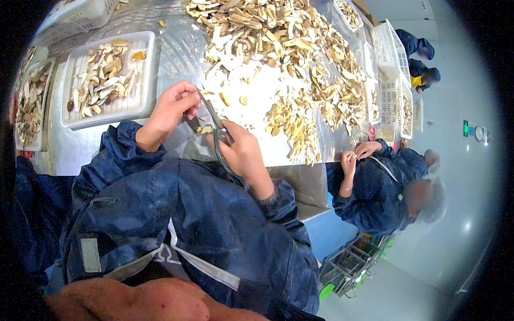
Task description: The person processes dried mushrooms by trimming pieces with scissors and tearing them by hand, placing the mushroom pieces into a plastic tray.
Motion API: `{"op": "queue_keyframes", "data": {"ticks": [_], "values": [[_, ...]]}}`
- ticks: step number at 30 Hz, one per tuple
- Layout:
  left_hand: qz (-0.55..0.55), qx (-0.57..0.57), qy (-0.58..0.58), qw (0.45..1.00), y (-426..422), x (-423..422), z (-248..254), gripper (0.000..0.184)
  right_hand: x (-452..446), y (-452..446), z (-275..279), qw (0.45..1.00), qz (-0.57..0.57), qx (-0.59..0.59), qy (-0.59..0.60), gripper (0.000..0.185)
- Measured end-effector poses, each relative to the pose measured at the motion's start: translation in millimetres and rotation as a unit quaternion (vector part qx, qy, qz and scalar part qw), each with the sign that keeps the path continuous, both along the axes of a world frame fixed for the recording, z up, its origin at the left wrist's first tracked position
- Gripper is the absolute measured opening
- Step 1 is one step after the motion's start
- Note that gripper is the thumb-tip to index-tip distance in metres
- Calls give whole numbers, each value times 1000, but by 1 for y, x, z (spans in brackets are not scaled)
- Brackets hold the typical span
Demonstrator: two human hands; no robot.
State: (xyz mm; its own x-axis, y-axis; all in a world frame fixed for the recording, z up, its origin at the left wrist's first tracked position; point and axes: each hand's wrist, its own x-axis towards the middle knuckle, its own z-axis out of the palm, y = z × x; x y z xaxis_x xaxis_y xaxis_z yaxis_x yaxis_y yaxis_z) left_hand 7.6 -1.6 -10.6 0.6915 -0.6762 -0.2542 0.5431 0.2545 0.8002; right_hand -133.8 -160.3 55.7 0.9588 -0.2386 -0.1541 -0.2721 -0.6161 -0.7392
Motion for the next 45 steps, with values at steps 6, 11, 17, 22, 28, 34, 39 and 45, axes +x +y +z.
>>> {"op": "queue_keyframes", "data": {"ticks": [6,11,17,22,28,34,39,45], "values": [[-50,3,32,998,1,-1,2,16,-10,0,12,999,28,-43,3,39],[-42,10,37,998,1,3,2,15,-22,-3,-11,997,23,-41,-56,39],[1,-37,-41,998,3,2,13,19,-34,-4,-5,992,43,-32,113,42],[53,-34,-4,998,7,7,8,20,-43,-19,-21,993,41,-95,60,38],[91,-48,23,994,3,6,5,7,-35,-39,-13,972,5,-229,-55,35],[149,-42,-37,987,5,8,10,9,10,3,-8,975,93,-194,-56,35],[86,-53,-2,995,3,9,5,12,27,-1,9,921,175,-340,72,24],[58,-47,7,997,6,12,-1,13,109,-33,-17,934,-39,-326,-142,24]]}}
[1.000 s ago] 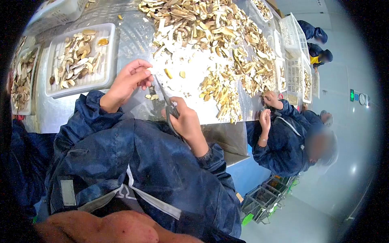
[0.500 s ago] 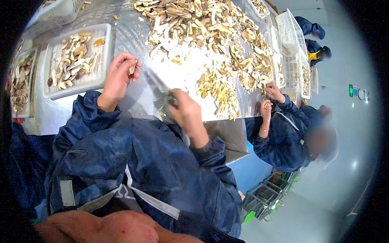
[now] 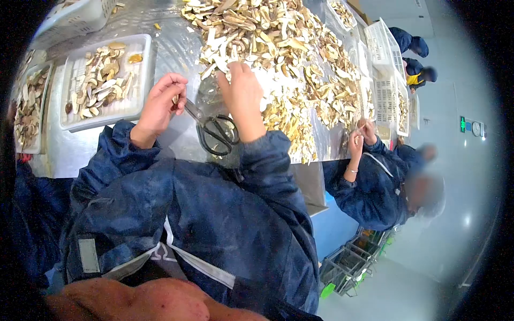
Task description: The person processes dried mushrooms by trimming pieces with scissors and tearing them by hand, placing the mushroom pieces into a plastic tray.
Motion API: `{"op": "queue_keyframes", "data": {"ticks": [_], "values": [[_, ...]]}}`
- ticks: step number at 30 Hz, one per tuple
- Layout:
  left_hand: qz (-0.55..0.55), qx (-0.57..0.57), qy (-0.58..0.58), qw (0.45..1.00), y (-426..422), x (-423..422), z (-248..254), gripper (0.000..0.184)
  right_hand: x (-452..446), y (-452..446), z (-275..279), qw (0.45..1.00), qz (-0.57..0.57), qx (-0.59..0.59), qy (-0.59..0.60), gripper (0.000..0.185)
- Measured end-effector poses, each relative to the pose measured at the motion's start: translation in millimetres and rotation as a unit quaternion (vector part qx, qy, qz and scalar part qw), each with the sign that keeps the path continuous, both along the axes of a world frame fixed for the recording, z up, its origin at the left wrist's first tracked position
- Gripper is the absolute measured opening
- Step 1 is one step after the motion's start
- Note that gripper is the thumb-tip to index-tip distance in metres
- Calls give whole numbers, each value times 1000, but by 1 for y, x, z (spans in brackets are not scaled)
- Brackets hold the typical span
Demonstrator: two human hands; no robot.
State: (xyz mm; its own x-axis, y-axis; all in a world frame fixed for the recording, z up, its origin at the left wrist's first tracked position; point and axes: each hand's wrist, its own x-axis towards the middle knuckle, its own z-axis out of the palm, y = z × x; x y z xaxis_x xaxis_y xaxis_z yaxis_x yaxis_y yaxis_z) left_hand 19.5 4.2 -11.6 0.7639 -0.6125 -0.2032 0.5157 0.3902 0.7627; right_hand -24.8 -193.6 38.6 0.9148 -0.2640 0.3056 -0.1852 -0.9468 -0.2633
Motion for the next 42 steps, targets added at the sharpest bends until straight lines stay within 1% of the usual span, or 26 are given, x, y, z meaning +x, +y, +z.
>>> {"op": "queue_keyframes", "data": {"ticks": [1,4,5,6,7,8,9,10,12,13,14,15,16,17,20,21,24,25,27,30,33,34,35,36,39,42], "values": [[-1,-3,4,1000,1,2,-1,14,10,-3,-8,1000,-2,-5,-20,25],[9,-20,20,1000,0,1,2,16,21,-14,-25,998,20,57,-31,24],[-1,-23,20,1000,-1,1,2,17,18,-18,-28,998,22,51,-26,22],[-11,-25,22,999,-1,0,1,18,13,-18,-22,985,-5,173,-9,21],[-21,-27,23,999,-1,0,1,19,5,-14,-12,955,-34,293,9,20],[-24,-26,37,999,-2,-2,3,22,-3,-9,-3,910,-64,409,26,20],[-28,-25,52,998,-3,-5,7,25,-12,-3,6,896,-51,441,-2,22],[-33,-24,66,997,-5,-8,11,29,-22,7,13,868,-25,496,15,21],[-46,-73,117,989,-8,-15,21,35,-35,25,22,798,29,600,43,20],[-50,-97,140,984,-8,-17,24,38,-36,25,22,814,17,576,73,21],[-69,-89,133,985,-7,-15,22,39,-33,20,18,872,-14,487,44,21],[-86,-81,126,985,-4,-12,19,40,-27,8,9,919,-43,391,15,21],[-104,-73,118,985,-2,-11,17,42,-21,-6,-1,954,-73,290,-15,22],[-105,-57,124,985,1,-10,20,39,-14,-22,-13,982,-81,171,-13,25],[-107,-68,129,984,2,-7,9,36,-7,-20,-20,994,-99,38,20,28],[-102,-68,126,984,3,-8,10,35,-7,-18,-24,995,-95,11,33,31],[-93,-71,121,986,2,-7,12,32,-8,-19,-30,994,-83,56,34,29],[-90,-72,122,986,3,-7,11,31,-10,-20,-31,987,-86,132,34,28],[-86,-73,118,987,3,-6,10,29,-18,-26,-31,955,-92,281,34,27],[-76,-68,105,989,2,-6,11,26,-24,-33,-24,911,-83,402,37,25],[-58,-53,95,992,2,-6,13,25,-30,-24,-8,937,-66,342,36,20],[-52,-52,95,993,2,-5,11,24,-28,-22,-4,974,-72,216,24,18],[-46,-52,94,993,2,-4,10,24,-26,-21,1,993,-77,85,10,16],[-42,-60,101,992,2,-3,8,24,-25,-20,5,996,-82,-47,-4,15],[-42,-77,110,990,0,-3,5,24,-1,-14,1,997,-7,68,-33,19],[-44,-74,101,991,2,-3,5,24,28,-15,-24,993,107,-27,-52,20]]}}
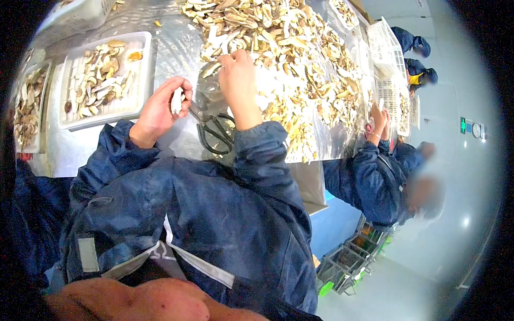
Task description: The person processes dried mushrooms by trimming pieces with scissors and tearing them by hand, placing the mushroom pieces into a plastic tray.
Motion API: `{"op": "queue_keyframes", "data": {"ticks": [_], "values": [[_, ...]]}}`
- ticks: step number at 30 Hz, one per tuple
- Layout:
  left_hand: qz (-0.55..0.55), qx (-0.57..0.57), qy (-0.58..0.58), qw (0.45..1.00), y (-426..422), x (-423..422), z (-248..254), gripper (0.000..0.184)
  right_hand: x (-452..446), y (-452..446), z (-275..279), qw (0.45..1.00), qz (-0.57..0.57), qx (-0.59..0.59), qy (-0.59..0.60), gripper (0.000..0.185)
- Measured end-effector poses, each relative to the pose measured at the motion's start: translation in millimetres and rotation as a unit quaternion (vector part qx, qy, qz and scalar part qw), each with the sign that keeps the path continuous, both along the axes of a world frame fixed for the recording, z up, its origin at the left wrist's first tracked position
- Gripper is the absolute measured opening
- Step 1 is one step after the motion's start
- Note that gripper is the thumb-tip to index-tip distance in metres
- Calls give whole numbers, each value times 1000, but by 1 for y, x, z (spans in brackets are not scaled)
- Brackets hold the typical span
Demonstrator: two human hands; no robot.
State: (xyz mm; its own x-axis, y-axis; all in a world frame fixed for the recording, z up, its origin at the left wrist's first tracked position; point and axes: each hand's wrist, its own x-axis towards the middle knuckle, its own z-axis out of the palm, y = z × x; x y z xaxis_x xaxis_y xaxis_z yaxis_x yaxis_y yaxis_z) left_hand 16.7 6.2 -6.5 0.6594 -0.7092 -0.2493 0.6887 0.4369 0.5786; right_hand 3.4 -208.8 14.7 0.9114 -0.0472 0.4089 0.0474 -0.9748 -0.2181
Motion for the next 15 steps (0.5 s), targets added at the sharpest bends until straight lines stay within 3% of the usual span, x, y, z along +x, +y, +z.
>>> {"op": "queue_keyframes", "data": {"ticks": [5,6,8,9,12,13,15], "values": [[29,7,3,1000,4,4,4,23,-10,0,-2,999,6,48,24,21],[34,4,5,999,2,3,4,23,-18,4,9,989,-45,121,77,20],[32,-4,-5,999,1,2,0,26,-33,12,29,937,-147,265,174,17],[37,3,0,999,0,-1,3,28,-40,12,28,914,-120,360,147,19],[43,-16,39,998,-4,-4,7,32,-51,21,33,846,-39,496,194,22],[43,-29,55,997,-5,-5,9,34,-51,31,44,801,7,562,205,23],[34,-24,61,997,-5,-4,17,35,-42,27,47,846,-36,485,217,22]]}}
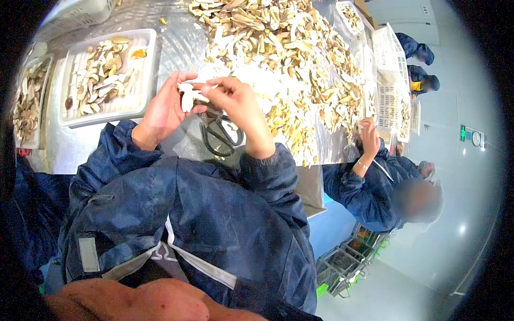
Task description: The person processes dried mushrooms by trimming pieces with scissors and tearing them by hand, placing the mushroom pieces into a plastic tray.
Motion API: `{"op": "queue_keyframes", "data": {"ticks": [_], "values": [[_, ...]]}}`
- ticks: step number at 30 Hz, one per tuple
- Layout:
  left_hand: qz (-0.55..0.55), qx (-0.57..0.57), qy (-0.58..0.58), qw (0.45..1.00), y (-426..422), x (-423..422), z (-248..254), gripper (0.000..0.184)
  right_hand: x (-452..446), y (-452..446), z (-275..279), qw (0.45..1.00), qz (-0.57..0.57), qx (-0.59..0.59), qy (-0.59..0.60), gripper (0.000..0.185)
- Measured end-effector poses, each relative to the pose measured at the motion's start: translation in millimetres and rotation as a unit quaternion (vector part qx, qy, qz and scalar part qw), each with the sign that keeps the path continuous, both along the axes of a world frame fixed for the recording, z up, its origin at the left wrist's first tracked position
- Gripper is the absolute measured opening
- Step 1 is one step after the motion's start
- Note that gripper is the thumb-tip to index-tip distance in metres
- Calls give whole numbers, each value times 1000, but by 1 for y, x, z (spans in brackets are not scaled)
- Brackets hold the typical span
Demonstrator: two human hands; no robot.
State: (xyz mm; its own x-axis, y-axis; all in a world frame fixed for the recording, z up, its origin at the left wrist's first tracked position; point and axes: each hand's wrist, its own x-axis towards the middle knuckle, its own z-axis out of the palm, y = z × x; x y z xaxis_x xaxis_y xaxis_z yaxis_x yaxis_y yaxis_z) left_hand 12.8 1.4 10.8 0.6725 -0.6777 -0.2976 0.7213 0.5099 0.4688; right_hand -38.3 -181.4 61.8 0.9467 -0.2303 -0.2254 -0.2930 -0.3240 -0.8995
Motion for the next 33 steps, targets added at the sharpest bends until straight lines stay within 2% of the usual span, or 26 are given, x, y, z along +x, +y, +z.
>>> {"op": "queue_keyframes", "data": {"ticks": [1,3,8,11,13,14,20,23,24,25,27,28,31,33], "values": [[-5,2,3,1000,1,0,3,36,8,-3,0,999,-6,-49,12,22],[-24,27,-10,999,3,0,1,36,32,-24,-26,947,-59,-310,-55,25],[-48,31,1,998,7,3,-5,32,50,-32,-59,866,-44,-487,-106,26],[-49,15,-1,999,9,5,-8,29,38,-28,-48,906,-29,-413,-83,22],[-54,12,10,998,9,5,-6,28,27,-31,-44,980,-64,-185,-39,22],[-58,11,15,998,9,5,-5,28,21,-32,-41,994,-83,-66,-17,23],[-81,-3,4,997,7,2,-5,29,-1,-5,-12,982,-112,120,-89,21],[-91,4,41,995,4,-1,0,31,-3,17,9,992,-31,116,-45,21],[-88,3,37,995,4,-1,1,30,1,17,6,995,-40,76,-56,21],[-85,2,33,996,4,-1,0,30,9,13,-5,997,-52,-35,-54,22],[-76,0,16,997,5,-1,-5,29,27,4,-24,962,-74,-258,-50,24],[-68,-1,2,998,6,1,-10,29,32,6,-28,939,-67,-337,-28,32],[-41,-11,-16,999,9,6,-18,27,35,17,-37,892,-37,-451,-6,38],[-26,-16,-22,999,11,9,-19,25,33,13,-45,898,-52,-437,-3,34]]}}
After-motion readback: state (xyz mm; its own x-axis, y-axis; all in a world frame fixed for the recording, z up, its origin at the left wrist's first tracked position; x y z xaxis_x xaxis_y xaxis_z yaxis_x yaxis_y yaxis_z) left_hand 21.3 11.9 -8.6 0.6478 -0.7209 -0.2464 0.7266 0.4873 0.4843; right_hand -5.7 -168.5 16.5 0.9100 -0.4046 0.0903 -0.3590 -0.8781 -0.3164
